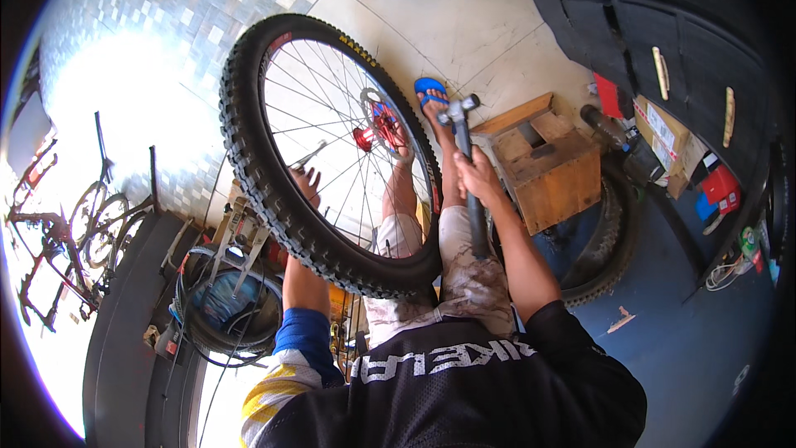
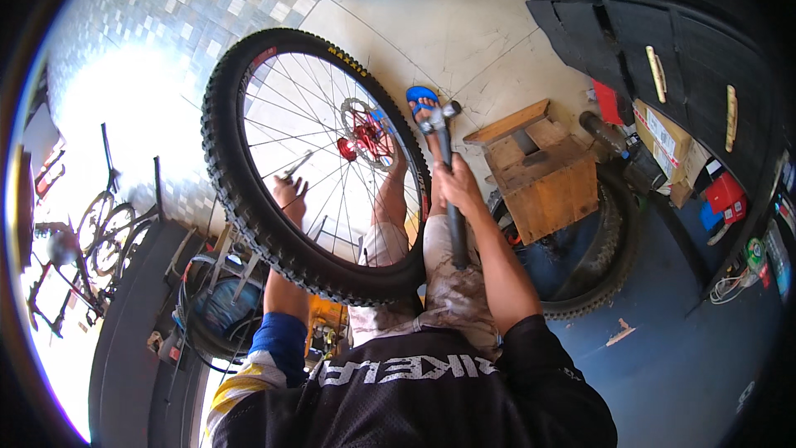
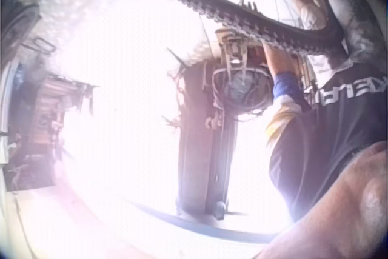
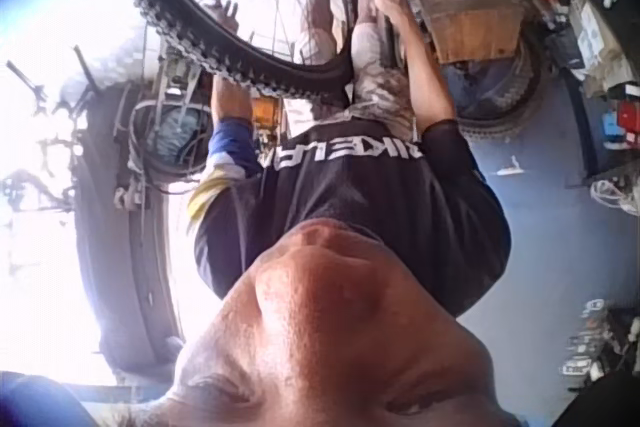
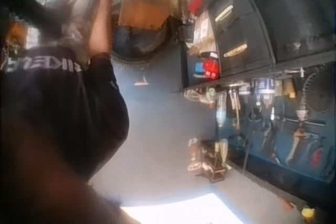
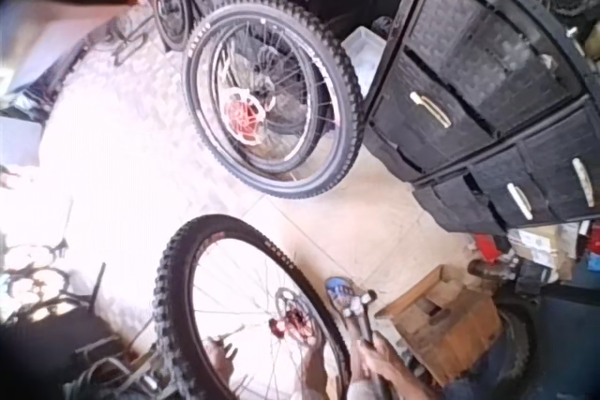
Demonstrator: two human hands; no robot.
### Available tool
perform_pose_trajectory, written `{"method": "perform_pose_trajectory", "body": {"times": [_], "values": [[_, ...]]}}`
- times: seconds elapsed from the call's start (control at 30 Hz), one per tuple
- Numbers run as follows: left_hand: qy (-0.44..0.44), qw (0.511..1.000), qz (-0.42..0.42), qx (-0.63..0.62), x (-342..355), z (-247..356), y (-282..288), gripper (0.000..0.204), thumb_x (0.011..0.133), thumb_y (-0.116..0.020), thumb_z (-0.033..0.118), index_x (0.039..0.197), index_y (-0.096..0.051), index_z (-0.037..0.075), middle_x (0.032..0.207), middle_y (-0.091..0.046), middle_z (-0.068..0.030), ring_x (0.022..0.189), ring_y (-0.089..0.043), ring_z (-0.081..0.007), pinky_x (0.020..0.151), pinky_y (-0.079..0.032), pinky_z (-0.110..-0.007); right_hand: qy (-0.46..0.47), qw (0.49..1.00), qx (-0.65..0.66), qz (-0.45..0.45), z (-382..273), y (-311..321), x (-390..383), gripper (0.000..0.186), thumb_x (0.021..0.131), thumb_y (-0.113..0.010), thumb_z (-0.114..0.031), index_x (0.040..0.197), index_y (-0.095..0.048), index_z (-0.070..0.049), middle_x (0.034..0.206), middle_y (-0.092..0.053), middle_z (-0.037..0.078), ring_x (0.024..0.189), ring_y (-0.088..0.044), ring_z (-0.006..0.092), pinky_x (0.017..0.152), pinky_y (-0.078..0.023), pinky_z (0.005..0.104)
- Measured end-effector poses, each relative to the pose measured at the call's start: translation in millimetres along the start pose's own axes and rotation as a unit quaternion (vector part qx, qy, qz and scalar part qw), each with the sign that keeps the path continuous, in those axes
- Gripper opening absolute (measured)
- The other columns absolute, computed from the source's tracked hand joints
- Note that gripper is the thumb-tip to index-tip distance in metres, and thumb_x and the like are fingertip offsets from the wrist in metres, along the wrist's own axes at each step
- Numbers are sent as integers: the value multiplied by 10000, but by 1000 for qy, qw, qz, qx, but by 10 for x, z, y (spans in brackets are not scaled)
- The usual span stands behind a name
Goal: The person sits on the floor and uses a hammer to tap the cassette on a bicycle wheel. They then stand, move the wheel, and use a screwdriver to adjust the hub on another wheel before returning to the floor to hammer the first wheel again.
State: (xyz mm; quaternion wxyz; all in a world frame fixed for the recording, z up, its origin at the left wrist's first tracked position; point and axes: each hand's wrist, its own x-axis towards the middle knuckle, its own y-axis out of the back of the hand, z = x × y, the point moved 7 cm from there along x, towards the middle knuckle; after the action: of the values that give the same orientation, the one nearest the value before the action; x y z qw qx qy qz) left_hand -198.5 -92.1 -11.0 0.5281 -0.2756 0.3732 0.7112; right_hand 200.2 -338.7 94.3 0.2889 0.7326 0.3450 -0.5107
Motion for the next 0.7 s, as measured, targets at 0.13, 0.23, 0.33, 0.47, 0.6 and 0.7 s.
{"method": "perform_pose_trajectory", "body": {"times": [0.13,0.23,0.33,0.47,0.6,0.7], "values": [[-111,986,-5,126,326,1261,1074,451,1086,-518,482,1111,-535,32,1060,-666,-95,982,-686,-228,821,-609,-440,31,989,-142,26,166,636,-125,216,1032,-586,-240,1081,-534,-37,671,-569,59,440,-558,174,396,-458,356],[-191,981,35,-27,-904,2341,203,368,1037,-658,412,1090,-534,70,1040,-644,-104,893,-665,-204,810,-600,-399,4,975,-200,93,265,1103,-691,321,1031,-580,-275,1153,-539,20,680,-639,160,459,-627,264,445,-505,423],[-305,949,5,-73,-1714,3137,184,325,1039,-667,358,1101,-547,62,1023,-658,-94,924,-674,-198,843,-601,-396,-37,972,-220,72,301,1327,-1148,340,1036,-578,-249,1227,-533,29,702,-640,167,453,-621,256,439,-507,425],[-367,909,-151,-129,-2763,3897,-370,202,1069,-627,241,1110,-599,45,1001,-684,-72,898,-690,-178,820,-604,-390,-17,973,-206,100,350,1407,-1784,424,1029,-556,-261,1316,-499,46,733,-647,161,459,-622,246,440,-517,401],[-383,859,-296,-166,-3777,4235,-836,191,1074,-612,215,1096,-632,26,992,-690,-76,893,-686,-163,814,-602,-372,19,979,-153,133,189,1423,-2208,217,1018,-617,-254,1062,-541,-56,662,-577,66,438,-578,196,409,-494,380],[-427,829,-346,-106,-4419,4322,-1113,235,1071,-626,233,1092,-651,1,993,-689,-65,852,-683,-157,813,-574,-326,82,974,-141,158,-56,1464,-2396,248,1015,-606,-264,1069,-566,-26,652,-630,117,472,-631,226,449,-516,409]]}}
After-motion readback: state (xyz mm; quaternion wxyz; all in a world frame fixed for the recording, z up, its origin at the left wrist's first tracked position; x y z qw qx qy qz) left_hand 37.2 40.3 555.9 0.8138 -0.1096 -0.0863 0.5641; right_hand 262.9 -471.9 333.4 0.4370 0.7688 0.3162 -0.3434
